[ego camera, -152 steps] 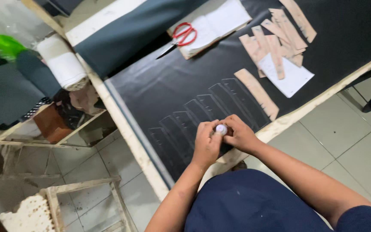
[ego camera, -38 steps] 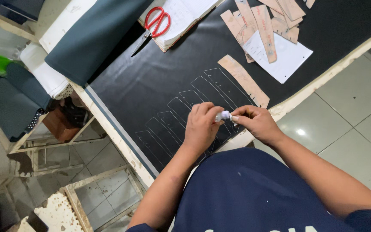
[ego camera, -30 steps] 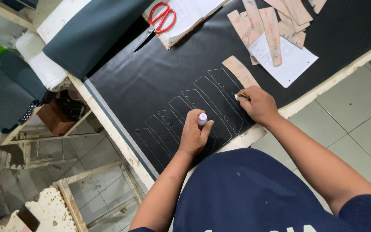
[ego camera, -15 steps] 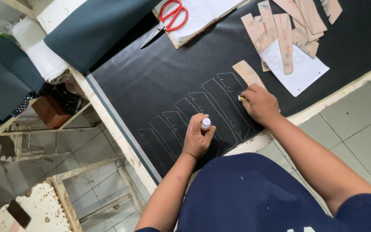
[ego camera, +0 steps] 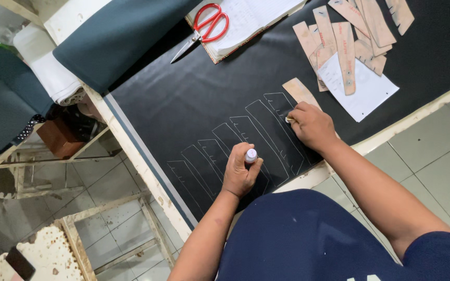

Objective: The person traces outlines of shoe pattern pieces onto black pattern board with a pencil, using a paper pattern strip as a guide. They open a small glue bottle, apply glue to the pattern strip, and press it flat onto the board while continuing to trace around it.

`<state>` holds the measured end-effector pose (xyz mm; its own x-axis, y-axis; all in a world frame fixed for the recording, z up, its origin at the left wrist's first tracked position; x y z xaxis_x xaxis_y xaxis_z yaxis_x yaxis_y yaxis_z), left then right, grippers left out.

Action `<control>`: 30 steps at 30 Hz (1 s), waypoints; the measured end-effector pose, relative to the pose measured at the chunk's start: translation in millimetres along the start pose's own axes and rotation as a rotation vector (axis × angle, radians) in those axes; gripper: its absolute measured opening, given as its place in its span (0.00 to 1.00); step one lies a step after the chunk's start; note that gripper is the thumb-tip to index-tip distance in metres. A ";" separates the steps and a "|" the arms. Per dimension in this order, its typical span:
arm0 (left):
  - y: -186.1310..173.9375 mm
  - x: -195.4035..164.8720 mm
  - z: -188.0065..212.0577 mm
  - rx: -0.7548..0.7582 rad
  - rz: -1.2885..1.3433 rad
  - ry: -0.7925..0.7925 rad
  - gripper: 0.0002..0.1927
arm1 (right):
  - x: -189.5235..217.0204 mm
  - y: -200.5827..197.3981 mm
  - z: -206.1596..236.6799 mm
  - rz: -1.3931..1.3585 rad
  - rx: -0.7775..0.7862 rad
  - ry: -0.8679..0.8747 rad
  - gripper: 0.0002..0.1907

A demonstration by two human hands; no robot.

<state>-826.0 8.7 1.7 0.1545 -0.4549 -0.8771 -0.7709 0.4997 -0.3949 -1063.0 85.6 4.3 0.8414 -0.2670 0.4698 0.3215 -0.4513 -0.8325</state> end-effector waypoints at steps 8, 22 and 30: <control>1.1 -3.2 -2.4 -0.012 -0.013 0.026 0.24 | -1.8 -12.1 10.1 0.024 0.043 0.021 0.04; 0.4 -12.4 -6.0 0.043 -0.026 -0.130 0.23 | -37.9 -31.4 60.4 -0.311 0.236 0.683 0.09; 7.2 -63.3 -17.4 0.103 -0.214 0.112 0.26 | 17.7 -38.5 79.0 -0.828 0.195 0.619 0.11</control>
Point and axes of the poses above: each hand's wrist, its own z-axis away from the middle knuckle, its own y-axis out of the palm, x = y × z, the point moved 4 cm from there along -z, towards the middle knuckle, and after that the axes turned 7 degrees about -x, right-handed, at the moved point
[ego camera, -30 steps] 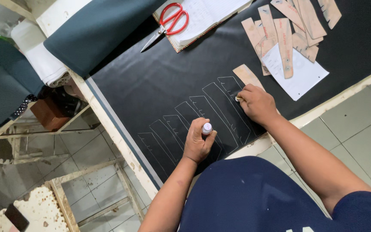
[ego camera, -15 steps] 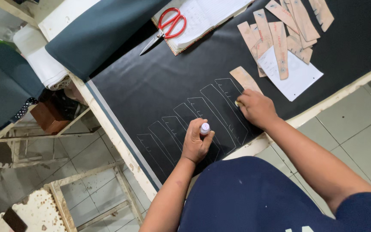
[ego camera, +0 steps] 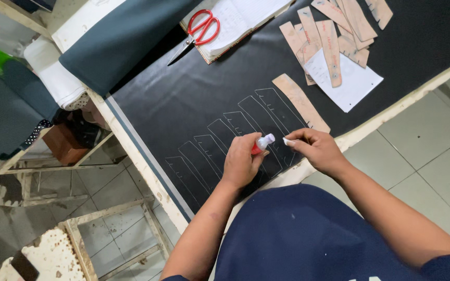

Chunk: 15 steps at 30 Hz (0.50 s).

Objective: The person traces outlines of shoe pattern pieces onto black pattern board with a pencil, using a paper pattern strip as a guide. They open a small glue bottle, apply glue to the pattern strip, and press it flat onto the board while continuing to trace around it.

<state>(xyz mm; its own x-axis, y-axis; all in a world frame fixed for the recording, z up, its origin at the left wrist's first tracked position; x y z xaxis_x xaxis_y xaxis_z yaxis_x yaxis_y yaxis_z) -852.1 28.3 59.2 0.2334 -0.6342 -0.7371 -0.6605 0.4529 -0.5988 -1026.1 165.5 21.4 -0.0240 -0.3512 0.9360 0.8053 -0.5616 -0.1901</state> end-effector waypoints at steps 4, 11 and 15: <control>-6.1 -19.2 -4.3 0.030 -0.023 0.048 0.24 | 10.6 4.5 7.2 0.102 -0.030 -0.065 0.12; -17.1 -46.1 -13.3 0.041 -0.111 0.201 0.24 | 12.6 9.6 10.8 -0.005 -0.019 -0.028 0.12; -20.7 -55.8 -17.9 0.062 -0.252 0.336 0.22 | 3.2 11.2 10.0 -0.103 -0.017 0.031 0.12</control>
Point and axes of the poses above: each hand's wrist, its own z-axis away from the middle knuckle, its own y-axis out of the palm, x = y × z, the point moved 4 cm from there along -z, towards the middle knuckle, and after that the axes turned 7 degrees about -x, right-handed, at the moved point
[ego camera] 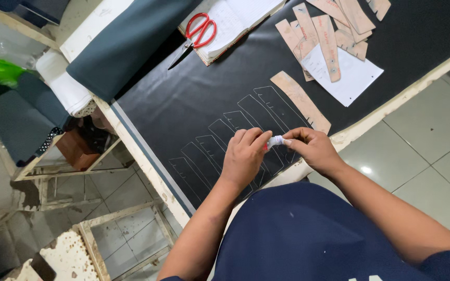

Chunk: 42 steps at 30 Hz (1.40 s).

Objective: The person traces outlines of shoe pattern pieces onto black pattern board with a pencil, using a paper pattern strip as a guide. They open a small glue bottle, apply glue to the pattern strip, and press it flat onto the board while continuing to trace around it.

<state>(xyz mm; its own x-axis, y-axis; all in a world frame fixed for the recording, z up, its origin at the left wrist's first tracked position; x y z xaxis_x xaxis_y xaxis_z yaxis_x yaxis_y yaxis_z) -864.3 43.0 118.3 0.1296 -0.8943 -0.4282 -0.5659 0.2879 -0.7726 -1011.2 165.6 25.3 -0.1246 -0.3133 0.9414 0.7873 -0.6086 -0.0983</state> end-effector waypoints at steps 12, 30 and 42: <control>9.0 -3.2 -9.9 0.091 -0.106 0.073 0.19 | -46.4 7.3 -9.1 -0.460 0.041 0.354 0.09; 15.4 22.5 3.3 0.086 0.135 -0.183 0.21 | -39.6 4.7 -18.9 -0.248 0.066 0.260 0.10; 51.3 76.9 85.3 -0.108 0.281 -0.583 0.28 | -1.7 2.4 -85.1 0.791 -0.237 -0.648 0.03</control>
Point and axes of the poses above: each hand's wrist, its own z-axis away from the middle knuckle, its own y-axis out of the palm, x = y × z, the point moved 4 cm from there along -z, towards the middle knuckle, and after that the axes turned 7 degrees about -x, right-handed, at the moved point
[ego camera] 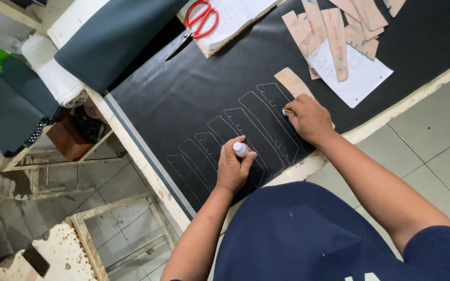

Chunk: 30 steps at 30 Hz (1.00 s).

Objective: The person traces outlines of shoe pattern pieces onto black pattern board with a pencil, using a paper pattern strip as a guide. They open a small glue bottle, apply glue to the pattern strip, and press it flat onto the board while continuing to trace around it.

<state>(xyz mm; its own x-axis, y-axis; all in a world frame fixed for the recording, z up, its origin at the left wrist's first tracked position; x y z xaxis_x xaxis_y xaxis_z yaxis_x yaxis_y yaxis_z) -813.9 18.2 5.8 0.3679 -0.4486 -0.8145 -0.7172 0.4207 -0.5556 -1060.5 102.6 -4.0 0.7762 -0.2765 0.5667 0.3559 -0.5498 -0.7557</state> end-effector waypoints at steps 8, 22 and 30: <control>5.9 12.9 0.4 -0.041 -0.071 0.151 0.28 | -0.9 -7.6 0.2 0.114 0.139 -0.084 0.07; 9.8 10.6 -2.4 -0.059 -0.101 0.201 0.27 | -1.5 -8.5 -11.9 0.030 0.195 -0.049 0.08; 13.0 8.7 -3.2 -0.079 -0.095 0.201 0.27 | -14.7 -3.4 -16.7 0.043 0.278 -0.085 0.06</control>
<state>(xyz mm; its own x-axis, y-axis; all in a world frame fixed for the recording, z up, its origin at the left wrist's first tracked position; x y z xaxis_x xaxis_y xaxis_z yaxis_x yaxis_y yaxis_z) -822.0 17.3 -8.0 0.3158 -0.6345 -0.7054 -0.7319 0.3102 -0.6067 -1081.8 95.4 -4.2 0.8305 -0.2213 0.5112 0.4413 -0.2985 -0.8462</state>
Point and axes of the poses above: each hand's wrist, its own z-axis away from the middle knuckle, its own y-axis out of the palm, x = y × z, the point moved 4 cm from there along -z, towards the middle knuckle, and after that the axes turned 7 degrees about -x, right-handed, at the moved point
